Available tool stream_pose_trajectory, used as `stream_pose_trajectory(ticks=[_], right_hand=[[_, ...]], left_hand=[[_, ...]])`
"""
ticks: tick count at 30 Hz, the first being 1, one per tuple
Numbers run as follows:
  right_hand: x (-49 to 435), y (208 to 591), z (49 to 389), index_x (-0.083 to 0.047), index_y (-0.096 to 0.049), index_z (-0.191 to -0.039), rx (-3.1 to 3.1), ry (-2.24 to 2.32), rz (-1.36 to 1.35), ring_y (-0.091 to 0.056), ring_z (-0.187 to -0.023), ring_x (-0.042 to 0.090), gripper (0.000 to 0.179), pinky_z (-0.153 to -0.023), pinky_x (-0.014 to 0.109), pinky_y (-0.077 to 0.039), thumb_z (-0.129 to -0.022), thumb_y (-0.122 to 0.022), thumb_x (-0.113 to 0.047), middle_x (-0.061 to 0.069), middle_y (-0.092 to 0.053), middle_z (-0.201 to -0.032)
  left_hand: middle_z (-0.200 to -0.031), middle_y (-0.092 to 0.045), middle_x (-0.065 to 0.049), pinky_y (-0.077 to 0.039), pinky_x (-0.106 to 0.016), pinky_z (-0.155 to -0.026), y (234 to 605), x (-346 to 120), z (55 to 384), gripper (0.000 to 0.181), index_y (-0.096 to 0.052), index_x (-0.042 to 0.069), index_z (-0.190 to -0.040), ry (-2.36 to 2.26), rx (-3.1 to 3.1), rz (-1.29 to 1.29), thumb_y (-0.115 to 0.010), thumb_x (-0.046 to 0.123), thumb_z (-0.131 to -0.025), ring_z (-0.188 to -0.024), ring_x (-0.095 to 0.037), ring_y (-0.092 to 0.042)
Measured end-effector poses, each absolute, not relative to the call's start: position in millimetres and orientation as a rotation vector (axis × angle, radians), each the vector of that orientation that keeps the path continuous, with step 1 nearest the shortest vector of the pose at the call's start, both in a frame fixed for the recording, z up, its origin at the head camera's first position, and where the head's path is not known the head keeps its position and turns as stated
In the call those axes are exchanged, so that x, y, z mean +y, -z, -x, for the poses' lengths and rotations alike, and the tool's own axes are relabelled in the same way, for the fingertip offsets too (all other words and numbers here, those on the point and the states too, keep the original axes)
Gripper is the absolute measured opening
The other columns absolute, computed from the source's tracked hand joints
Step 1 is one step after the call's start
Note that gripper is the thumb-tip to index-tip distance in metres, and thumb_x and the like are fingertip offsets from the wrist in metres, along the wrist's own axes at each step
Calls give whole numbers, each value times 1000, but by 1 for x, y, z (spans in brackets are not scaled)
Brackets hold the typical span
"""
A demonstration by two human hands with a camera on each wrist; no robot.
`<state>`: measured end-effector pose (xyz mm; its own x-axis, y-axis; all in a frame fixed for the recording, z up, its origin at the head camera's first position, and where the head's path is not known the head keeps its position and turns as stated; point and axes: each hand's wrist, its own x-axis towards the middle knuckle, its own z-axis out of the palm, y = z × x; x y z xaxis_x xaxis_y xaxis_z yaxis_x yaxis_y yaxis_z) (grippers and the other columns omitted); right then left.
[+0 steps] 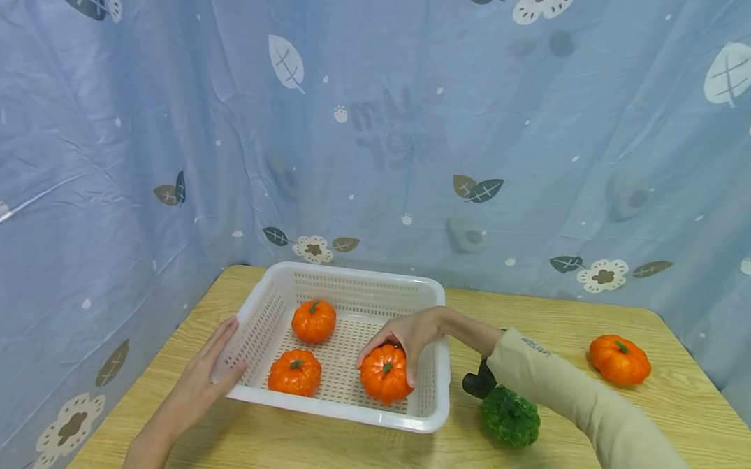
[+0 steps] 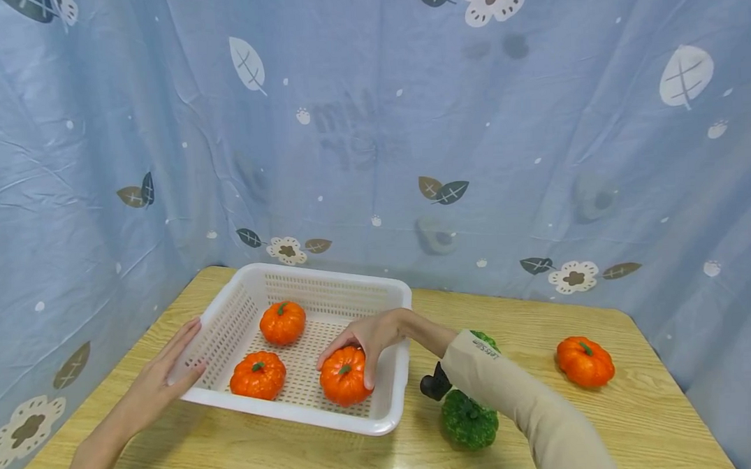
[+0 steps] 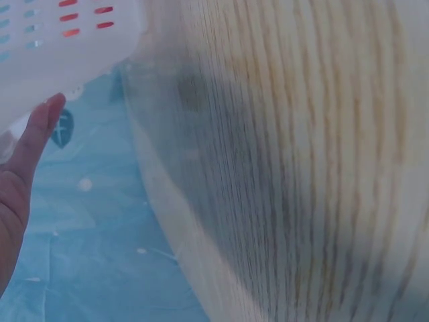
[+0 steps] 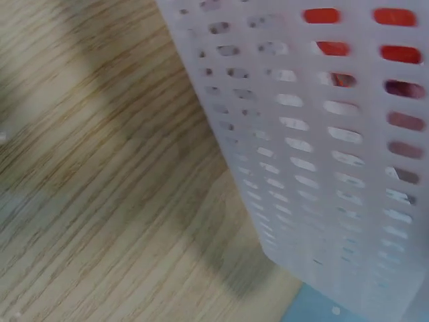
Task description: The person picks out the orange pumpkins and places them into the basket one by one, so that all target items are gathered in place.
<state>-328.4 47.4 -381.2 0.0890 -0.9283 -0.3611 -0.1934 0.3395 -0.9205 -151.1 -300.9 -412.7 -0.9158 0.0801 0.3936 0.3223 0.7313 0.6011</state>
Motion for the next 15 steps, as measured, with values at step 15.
stream_pose_trajectory(ticks=[15], right_hand=[[35,394,324,2,-43,-141,1366,698,1042,-52,-119,11,81,-100,34,-45,-69,-68,26,1,-54,-134]], left_hand=[[-152,-26,-24,-36,-69,-91,411,-299,150,71,-29,2,-149,961,-2611,285,-66,16,-89,-125,-51,-40]])
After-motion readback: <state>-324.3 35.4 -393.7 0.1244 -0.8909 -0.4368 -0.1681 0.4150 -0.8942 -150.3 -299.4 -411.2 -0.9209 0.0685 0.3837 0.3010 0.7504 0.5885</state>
